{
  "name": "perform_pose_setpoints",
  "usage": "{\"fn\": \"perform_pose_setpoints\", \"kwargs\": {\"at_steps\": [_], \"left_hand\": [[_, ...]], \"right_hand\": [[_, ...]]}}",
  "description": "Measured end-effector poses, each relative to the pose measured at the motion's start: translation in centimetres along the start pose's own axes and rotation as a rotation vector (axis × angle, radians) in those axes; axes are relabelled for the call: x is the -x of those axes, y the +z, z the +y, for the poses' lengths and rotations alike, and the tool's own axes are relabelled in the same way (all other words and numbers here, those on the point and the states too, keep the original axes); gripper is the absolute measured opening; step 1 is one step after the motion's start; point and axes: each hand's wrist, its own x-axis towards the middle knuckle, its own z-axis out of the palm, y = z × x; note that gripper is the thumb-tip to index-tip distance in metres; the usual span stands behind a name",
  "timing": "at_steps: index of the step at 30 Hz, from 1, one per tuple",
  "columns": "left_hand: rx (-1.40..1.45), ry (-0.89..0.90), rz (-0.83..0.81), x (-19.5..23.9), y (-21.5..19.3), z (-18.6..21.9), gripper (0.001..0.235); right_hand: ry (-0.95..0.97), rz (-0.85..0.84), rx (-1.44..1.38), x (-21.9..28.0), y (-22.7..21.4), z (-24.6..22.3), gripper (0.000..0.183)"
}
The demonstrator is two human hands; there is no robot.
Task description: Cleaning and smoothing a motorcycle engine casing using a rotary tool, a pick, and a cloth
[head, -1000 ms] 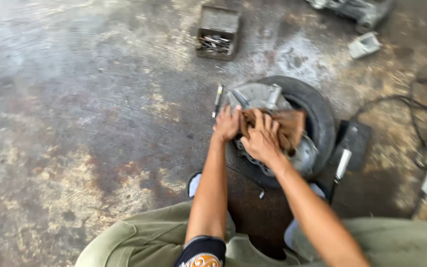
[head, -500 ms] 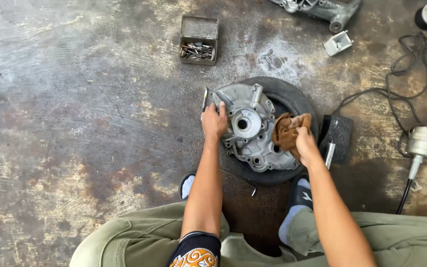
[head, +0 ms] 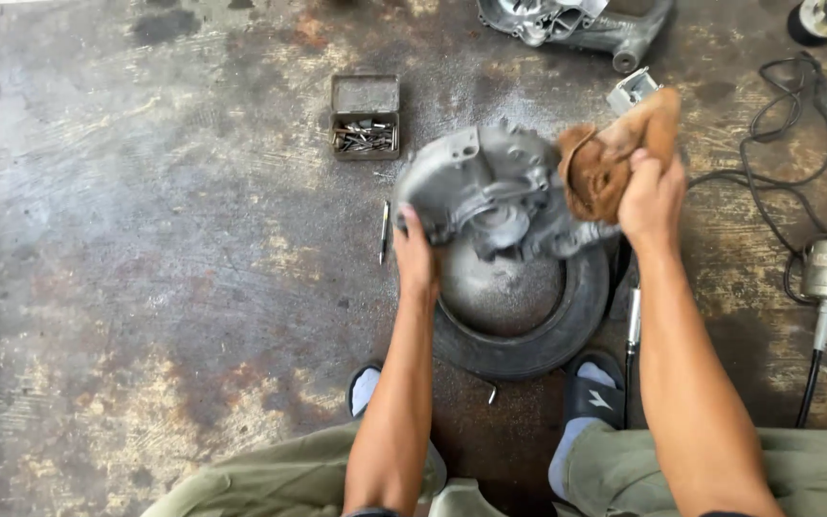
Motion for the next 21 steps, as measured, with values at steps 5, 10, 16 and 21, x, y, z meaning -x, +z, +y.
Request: {"fn": "perform_pose_setpoints", "kwargs": {"at_steps": [5, 10, 16, 21], "left_hand": [[0.542, 0.11, -0.206, -2.3, 4.3, 6.5, 0.096], [0.689, 0.673, -0.475, -4.3, 6.4, 7.3, 0.035], [0.46, 0.817, -0.241, -7.2, 1.0, -5.5, 0.046], [0.676, -0.061, 0.205, -6.2, -1.6, -3.9, 0.071]], "right_hand": [[-0.284, 0.15, -0.605, -4.4, -3.1, -1.8, 0.037], [-0.286, 0.078, -0.884, -3.4, -4.1, -9.6, 0.052], [0.491, 0.085, -0.62, 0.1, 7.8, 0.9, 0.093], [0.478, 0.076, -0.461, -1.6, 10.4, 1.9, 0.068]]}}
